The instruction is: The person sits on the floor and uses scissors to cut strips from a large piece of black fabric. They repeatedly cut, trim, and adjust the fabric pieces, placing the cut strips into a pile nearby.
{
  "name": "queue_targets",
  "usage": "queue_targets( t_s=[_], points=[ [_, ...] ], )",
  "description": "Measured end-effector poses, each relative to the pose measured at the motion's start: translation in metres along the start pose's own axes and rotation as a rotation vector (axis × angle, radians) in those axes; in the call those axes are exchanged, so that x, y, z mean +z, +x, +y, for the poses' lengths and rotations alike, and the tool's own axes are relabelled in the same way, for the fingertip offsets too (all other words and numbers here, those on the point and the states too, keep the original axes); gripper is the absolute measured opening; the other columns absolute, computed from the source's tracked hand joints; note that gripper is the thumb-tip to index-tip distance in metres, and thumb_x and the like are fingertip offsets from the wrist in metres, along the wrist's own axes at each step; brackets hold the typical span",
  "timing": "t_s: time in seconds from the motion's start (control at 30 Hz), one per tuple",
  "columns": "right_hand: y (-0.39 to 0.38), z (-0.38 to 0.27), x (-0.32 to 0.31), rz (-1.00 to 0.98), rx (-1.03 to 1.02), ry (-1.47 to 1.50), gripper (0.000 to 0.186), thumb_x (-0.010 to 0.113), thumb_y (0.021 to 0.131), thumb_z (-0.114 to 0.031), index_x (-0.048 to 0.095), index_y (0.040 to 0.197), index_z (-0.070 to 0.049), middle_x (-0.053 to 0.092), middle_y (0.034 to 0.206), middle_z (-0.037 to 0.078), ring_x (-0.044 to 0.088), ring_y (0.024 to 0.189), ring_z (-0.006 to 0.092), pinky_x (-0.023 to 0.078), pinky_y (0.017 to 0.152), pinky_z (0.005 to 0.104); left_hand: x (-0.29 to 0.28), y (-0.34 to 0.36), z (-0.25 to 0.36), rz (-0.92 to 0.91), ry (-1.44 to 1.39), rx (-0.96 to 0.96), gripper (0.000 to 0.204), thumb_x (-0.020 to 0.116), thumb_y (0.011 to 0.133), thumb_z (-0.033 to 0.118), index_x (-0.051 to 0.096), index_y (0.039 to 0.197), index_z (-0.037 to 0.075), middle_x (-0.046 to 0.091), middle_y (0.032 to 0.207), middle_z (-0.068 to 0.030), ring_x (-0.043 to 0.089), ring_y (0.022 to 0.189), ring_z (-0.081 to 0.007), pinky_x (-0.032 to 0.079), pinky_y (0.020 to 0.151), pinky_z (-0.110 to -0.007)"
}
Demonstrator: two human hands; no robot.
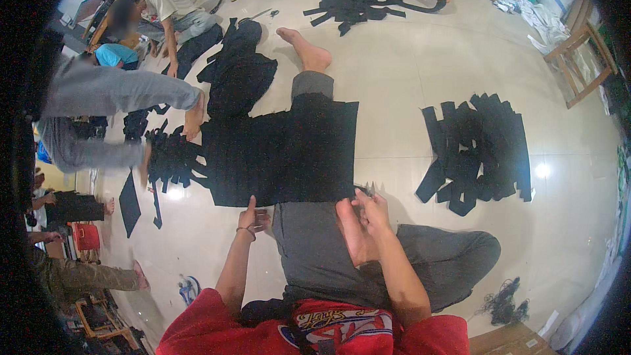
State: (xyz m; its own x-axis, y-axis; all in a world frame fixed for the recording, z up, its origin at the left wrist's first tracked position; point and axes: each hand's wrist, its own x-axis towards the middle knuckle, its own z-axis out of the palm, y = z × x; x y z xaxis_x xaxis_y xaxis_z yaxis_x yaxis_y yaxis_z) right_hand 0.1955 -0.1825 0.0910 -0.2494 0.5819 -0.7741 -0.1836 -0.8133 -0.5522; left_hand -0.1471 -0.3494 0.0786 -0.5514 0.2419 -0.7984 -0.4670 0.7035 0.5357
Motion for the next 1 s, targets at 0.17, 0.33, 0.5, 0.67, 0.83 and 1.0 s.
queue_targets(
  t_s=[0.17, 0.33, 0.5, 0.67, 0.83, 1.0],
  points=[
    [0.013, 0.007, 0.013, 0.063, -0.159, 0.029, 0.022, 0.074, 0.085, -0.017, 0.058, 0.098, -0.009, 0.067, 0.075, 0.007, 0.038, 0.04, 0.0062, 0.025, 0.035, 0.0235, -0.039, 0.079, -0.026, 0.026, -0.629, -0.002, 0.066, 0.072, 0.083, 0.056, 0.061, 0.098, -0.007, 0.064, 0.068, -0.0106, 0.07, 0.066, -0.0262, 0.054, 0.053, -0.033],
    [0.01, -0.007, 0.018, 0.162, -0.236, 0.11, 0.028, 0.068, 0.081, -0.005, 0.06, 0.107, -0.005, 0.066, 0.071, 0.009, 0.039, 0.038, 0.0073, 0.026, 0.034, 0.0237, -0.037, 0.085, 0.015, 0.339, -0.915, 0.196, 0.04, 0.073, 0.088, 0.037, 0.059, 0.095, -0.001, 0.059, 0.067, -0.0072, 0.054, 0.048, -0.0196, 0.046, 0.044, -0.031],
    [-0.019, -0.044, -0.006, 0.174, -0.45, 0.136, 0.033, 0.065, 0.081, 0.0, 0.059, 0.112, 0.004, 0.064, 0.066, 0.011, 0.04, 0.038, 0.0068, 0.028, 0.034, 0.0227, -0.066, 0.036, 0.079, 0.428, -0.96, 0.624, 0.022, 0.068, 0.088, 0.022, 0.062, 0.091, 0.002, 0.059, 0.067, -0.005, 0.044, 0.036, -0.016, 0.039, 0.039, -0.027],
    [-0.062, -0.042, -0.034, 0.172, -0.452, 0.07, 0.03, 0.064, 0.082, 0.001, 0.06, 0.112, 0.004, 0.065, 0.067, 0.011, 0.042, 0.038, 0.0072, 0.029, 0.035, 0.022, -0.051, -0.064, 0.098, 0.448, -0.996, 0.727, 0.02, 0.068, 0.086, 0.021, 0.057, 0.076, 0.008, 0.058, 0.064, -0.0006, 0.046, 0.045, -0.008, 0.035, 0.039, -0.022],
    [-0.094, 0.018, -0.057, 0.19, -0.229, -0.099, 0.023, 0.065, 0.082, 0.0, 0.064, 0.105, -0.003, 0.068, 0.068, 0.01, 0.048, 0.04, 0.0071, 0.032, 0.036, 0.0223, -0.101, -0.037, -0.01, 0.57, -0.756, 0.536, 0.018, 0.065, 0.085, 0.021, 0.057, 0.076, 0.007, 0.051, 0.061, 0.0, 0.045, 0.046, -0.01, 0.035, 0.038, -0.024],
    [-0.097, 0.074, -0.068, 0.092, -0.202, -0.242, 0.015, 0.063, 0.084, 0.001, 0.059, 0.099, 0.0, 0.069, 0.072, 0.01, 0.056, 0.048, 0.0095, 0.042, 0.04, 0.0252, -0.134, 0.03, -0.098, 0.923, -0.007, 0.4, 0.028, 0.069, 0.081, 0.01, 0.056, 0.104, 0.002, 0.058, 0.086, -0.0075, 0.055, 0.073, -0.0167, 0.047, 0.068, -0.031]
  ],
)
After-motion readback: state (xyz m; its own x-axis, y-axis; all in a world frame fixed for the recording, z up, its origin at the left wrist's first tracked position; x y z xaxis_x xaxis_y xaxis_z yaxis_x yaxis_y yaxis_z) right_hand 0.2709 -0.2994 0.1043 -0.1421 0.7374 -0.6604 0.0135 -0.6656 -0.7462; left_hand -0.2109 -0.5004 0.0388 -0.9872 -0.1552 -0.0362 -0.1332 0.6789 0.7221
